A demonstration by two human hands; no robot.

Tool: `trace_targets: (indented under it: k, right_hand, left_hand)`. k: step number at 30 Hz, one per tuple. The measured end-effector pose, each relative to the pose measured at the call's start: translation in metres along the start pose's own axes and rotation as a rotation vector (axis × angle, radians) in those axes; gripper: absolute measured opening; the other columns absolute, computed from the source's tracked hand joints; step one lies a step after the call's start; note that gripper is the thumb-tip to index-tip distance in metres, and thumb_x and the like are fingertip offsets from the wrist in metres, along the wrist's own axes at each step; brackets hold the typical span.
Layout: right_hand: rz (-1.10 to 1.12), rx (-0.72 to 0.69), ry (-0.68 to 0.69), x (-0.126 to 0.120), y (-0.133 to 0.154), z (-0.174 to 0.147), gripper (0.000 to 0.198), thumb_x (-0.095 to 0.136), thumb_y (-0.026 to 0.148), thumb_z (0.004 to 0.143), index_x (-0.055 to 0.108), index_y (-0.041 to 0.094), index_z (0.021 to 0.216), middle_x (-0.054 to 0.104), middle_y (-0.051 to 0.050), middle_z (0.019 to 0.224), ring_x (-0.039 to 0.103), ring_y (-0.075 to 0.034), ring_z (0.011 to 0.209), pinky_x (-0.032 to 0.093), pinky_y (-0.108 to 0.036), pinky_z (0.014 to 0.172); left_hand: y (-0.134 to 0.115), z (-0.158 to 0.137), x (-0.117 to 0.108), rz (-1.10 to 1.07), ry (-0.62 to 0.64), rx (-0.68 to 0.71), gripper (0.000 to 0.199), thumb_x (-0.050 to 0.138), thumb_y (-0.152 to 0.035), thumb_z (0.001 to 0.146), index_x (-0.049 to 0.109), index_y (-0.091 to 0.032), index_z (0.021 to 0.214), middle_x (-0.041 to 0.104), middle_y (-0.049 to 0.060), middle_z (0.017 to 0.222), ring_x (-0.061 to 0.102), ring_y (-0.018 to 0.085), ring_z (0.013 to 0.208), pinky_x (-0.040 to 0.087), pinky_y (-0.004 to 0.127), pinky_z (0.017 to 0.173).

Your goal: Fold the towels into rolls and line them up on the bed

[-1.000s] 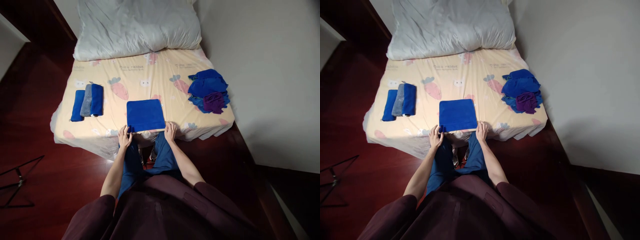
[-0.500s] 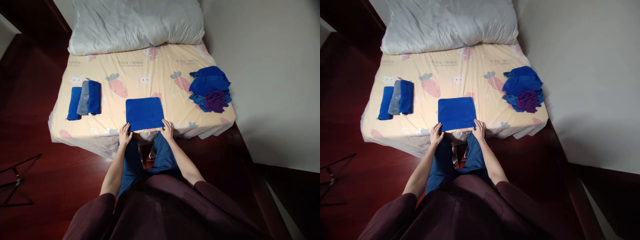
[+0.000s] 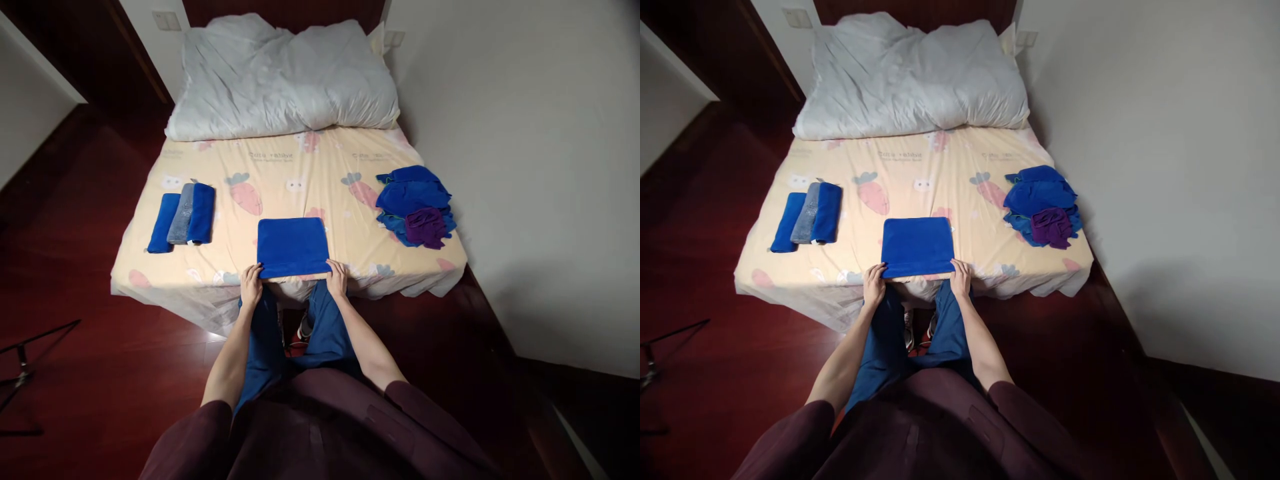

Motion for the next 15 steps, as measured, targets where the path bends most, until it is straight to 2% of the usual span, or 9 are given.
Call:
trace_targets:
  k: [5,9,15]
  right_hand:
    - [-0.006,0.018,-0.030,-0.001,-0.002,-0.002,0.045,0.043,0.007,0.087,0.069,0.018,0.122,0.072,-0.012,0.122,0.059,-0.027,0.120,0.044,-0.045,0.112]
    - [0.023,0.062,-0.048,0.000,-0.004,-0.001,0.039,0.043,0.014,0.094,0.067,0.018,0.124,0.070,-0.014,0.123,0.061,-0.026,0.119,0.046,-0.043,0.111]
    - [0.015,0.136,-0.065,0.007,-0.009,0.000,0.038,0.044,0.035,0.103,0.063,0.016,0.130,0.070,-0.017,0.122,0.066,-0.027,0.115,0.051,-0.043,0.104]
  left_hand:
    - [0.005,-0.002,-0.001,0.006,0.010,-0.031,0.052,0.043,-0.005,0.083,0.063,-0.022,0.128,0.066,0.012,0.127,0.053,0.031,0.126,0.042,0.051,0.114]
    - [0.011,0.000,0.002,-0.001,-0.008,-0.075,0.042,0.043,-0.010,0.090,0.062,-0.021,0.127,0.064,0.014,0.117,0.053,0.032,0.122,0.044,0.052,0.112]
    - [0.013,0.003,0.007,-0.036,-0.090,-0.145,0.036,0.038,-0.028,0.103,0.057,-0.018,0.132,0.063,0.018,0.122,0.053,0.032,0.119,0.045,0.051,0.110]
Point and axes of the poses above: each hand's wrist, its own z-axis towards the middle knuckle, its own x-axis out of the palm, y = z × x, the point moved 3 cm from there along z, towards the middle knuckle
